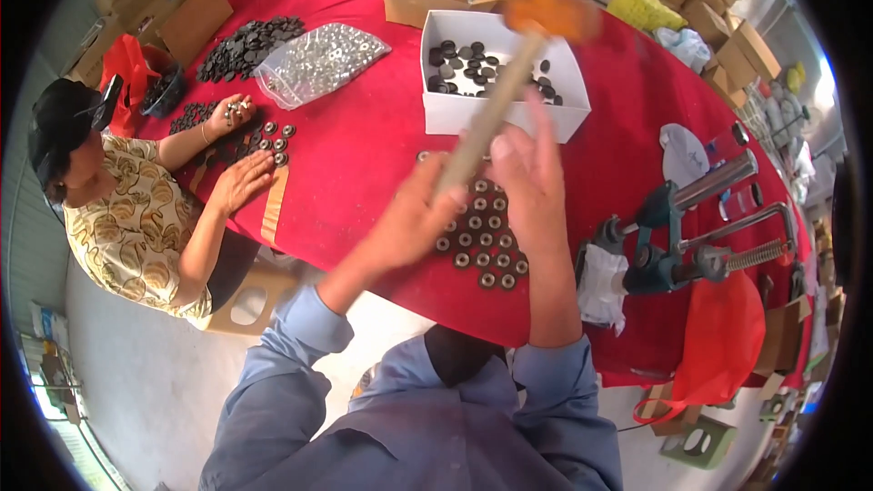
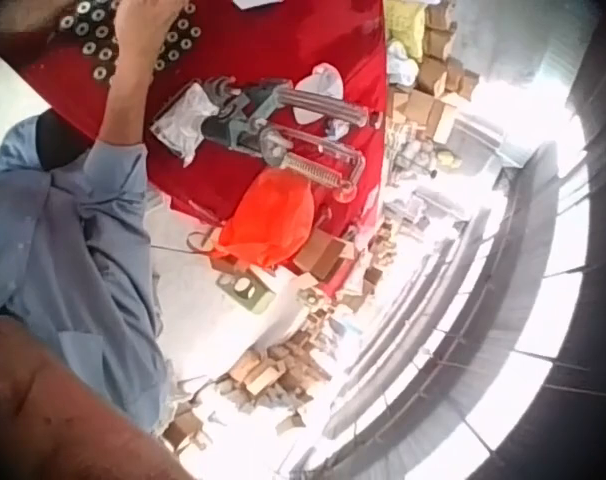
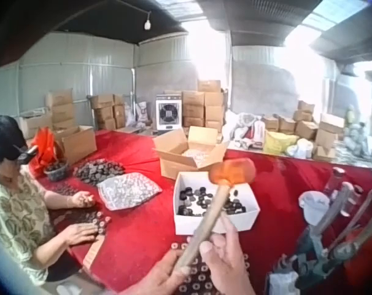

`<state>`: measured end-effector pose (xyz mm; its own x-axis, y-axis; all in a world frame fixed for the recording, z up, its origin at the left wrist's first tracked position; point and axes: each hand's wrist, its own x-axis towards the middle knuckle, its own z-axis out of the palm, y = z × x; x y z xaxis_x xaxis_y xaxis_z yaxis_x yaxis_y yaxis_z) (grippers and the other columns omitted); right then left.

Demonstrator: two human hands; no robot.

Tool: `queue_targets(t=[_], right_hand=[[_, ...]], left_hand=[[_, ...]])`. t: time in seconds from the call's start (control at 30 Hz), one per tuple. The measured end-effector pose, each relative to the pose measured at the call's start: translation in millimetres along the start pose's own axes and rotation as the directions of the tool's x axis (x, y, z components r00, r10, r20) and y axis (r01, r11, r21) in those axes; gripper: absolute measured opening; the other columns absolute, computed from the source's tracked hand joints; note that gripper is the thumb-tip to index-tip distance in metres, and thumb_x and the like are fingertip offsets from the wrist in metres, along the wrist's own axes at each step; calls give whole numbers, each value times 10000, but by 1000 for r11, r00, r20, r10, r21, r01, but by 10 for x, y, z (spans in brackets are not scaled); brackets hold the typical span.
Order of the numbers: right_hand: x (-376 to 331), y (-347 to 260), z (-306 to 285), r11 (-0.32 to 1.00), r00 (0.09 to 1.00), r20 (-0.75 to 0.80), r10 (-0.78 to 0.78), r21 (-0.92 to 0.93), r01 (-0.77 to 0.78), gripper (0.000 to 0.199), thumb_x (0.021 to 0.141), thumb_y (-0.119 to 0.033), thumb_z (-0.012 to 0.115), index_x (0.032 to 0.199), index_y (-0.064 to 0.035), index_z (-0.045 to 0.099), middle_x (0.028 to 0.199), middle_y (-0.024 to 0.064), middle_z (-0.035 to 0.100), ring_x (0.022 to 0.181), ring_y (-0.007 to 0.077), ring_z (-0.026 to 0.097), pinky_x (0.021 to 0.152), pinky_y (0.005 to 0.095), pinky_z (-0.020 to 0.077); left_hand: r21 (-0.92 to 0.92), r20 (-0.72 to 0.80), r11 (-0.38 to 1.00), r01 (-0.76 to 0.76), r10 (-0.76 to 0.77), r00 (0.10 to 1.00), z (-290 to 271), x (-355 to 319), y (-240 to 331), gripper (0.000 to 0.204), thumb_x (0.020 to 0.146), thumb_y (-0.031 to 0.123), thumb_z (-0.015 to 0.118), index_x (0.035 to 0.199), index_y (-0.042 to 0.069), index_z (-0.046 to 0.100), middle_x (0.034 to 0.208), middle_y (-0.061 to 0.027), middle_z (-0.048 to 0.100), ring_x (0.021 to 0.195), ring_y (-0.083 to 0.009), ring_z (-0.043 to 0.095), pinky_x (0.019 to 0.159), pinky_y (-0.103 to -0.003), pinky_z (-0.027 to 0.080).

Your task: The person assembles small metal components by placing metal rings into metal discs and securing them with a mallet on a workbench.

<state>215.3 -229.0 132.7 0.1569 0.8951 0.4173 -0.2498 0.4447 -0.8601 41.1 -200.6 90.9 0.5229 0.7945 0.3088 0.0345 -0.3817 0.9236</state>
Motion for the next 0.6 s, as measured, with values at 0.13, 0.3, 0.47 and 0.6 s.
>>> queue_targets(t=[0.13, 0.3, 0.47, 0.6], right_hand=[[-335, -243, -201, 986, 932, -356, 71, -114, -119, 702, 1109, -146, 539, 1712, -108, 181, 1018, 130, 653, 786, 175, 679, 710, 317, 595], [-943, -426, -475, 944, 910, -382, 160, -209, -254, 719, 1052, -73, 544, 1695, -19, 225, 1017, 128, 671, 755, 143, 654, 689, 291, 568], [-1285, -614, -466, 938, 917, -345, 199, -203, -280, 754, 1020, -40, 544, 1689, 29, 204, 1056, 138, 676, 787, 149, 663, 705, 288, 564], [-1418, -678, -524, 932, 916, -354, 190, -228, -282, 759, 1007, -27, 542, 1686, 38, 208, 1074, 154, 684, 800, 160, 683, 724, 294, 575]], left_hand=[[-56, 489, 990, -128, 139, 861, 14, -195, 56, 553, 1058, 475, 636, 1353, 7, 608, 1101, -128, 625, 1049, -248, 623, 911, -385, 515], [415, 96, 900, -133, 102, 990, -182, 238, -497, 242, 975, 139, 733, 1186, 20, 739, 1051, -147, 691, 933, -343, 690, 817, -448, 568], [598, 322, 706, -380, 223, 920, -113, 811, -942, 325, 903, 87, 771, 1216, -2, 750, 1173, -168, 714, 1106, -381, 670, 963, -477, 563], [640, 383, 674, -370, 137, 913, -78, 996, -1151, 260, 858, 92, 780, 1102, 1, 789, 1108, -168, 722, 1085, -387, 669, 983, -475, 557]])
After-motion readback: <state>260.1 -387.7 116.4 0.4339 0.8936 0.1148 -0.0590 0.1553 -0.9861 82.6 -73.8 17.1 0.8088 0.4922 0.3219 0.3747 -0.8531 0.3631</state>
